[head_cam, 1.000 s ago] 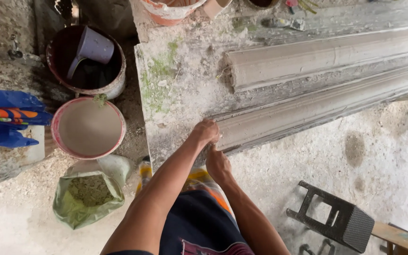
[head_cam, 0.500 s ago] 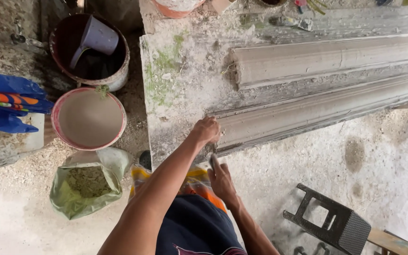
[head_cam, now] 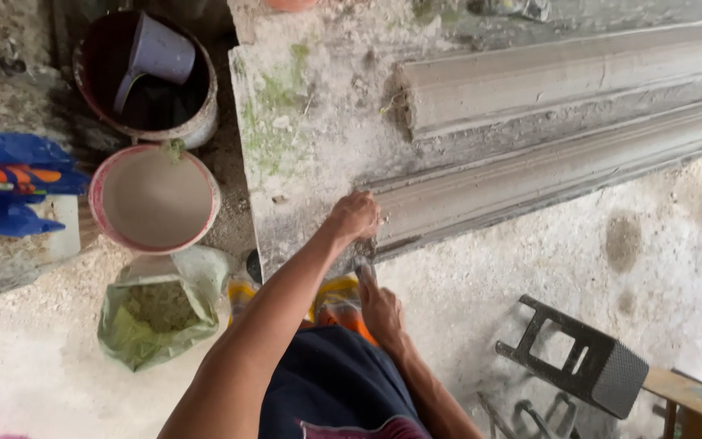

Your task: Scraping and smoothing the edges of decorative plaster moldings on a workbench.

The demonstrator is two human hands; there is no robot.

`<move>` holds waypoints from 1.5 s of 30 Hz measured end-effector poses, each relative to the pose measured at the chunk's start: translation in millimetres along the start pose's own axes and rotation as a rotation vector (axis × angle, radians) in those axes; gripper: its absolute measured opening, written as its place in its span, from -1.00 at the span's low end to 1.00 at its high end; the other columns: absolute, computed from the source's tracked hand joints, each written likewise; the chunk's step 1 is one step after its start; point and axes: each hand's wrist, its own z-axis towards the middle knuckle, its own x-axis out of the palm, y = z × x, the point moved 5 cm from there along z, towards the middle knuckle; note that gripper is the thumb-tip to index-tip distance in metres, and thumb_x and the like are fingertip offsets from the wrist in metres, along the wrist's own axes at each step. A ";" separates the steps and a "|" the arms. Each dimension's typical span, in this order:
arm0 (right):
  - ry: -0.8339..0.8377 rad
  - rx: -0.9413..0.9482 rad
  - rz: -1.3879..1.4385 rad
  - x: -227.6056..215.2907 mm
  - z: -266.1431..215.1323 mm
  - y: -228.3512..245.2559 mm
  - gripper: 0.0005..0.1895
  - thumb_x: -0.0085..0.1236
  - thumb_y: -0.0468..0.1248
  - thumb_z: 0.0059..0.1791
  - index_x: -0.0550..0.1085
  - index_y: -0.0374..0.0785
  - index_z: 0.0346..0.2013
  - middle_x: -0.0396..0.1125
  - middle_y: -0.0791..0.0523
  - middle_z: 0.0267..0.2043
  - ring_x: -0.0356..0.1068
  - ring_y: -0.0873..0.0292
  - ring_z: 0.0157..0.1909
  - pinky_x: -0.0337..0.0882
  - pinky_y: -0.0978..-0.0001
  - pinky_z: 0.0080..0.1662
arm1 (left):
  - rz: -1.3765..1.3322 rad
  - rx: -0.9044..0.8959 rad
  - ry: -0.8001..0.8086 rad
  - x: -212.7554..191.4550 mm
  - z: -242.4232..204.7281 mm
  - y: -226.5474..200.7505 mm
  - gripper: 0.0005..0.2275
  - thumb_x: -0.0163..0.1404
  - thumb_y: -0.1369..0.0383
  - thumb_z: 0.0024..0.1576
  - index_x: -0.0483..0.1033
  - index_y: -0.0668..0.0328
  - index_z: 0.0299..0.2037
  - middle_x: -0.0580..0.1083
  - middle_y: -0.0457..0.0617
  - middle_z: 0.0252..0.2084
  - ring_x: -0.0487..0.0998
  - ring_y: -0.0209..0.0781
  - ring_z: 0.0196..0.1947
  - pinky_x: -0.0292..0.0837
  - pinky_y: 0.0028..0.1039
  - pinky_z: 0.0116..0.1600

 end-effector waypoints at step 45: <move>-0.122 0.465 0.219 10.7 59.8 18.7 -0.72 -0.25 -0.10 0.17 0.26 -0.27 -0.18 0.39 -0.29 -0.47 0.39 -0.45 -0.38 0.32 -0.36 -0.30 | 0.430 0.274 -0.198 -11.5 -55.3 -7.7 -0.73 -0.20 0.36 0.43 0.58 0.25 -0.20 0.56 0.00 -0.12 0.50 -0.18 -0.05 0.29 -0.36 0.39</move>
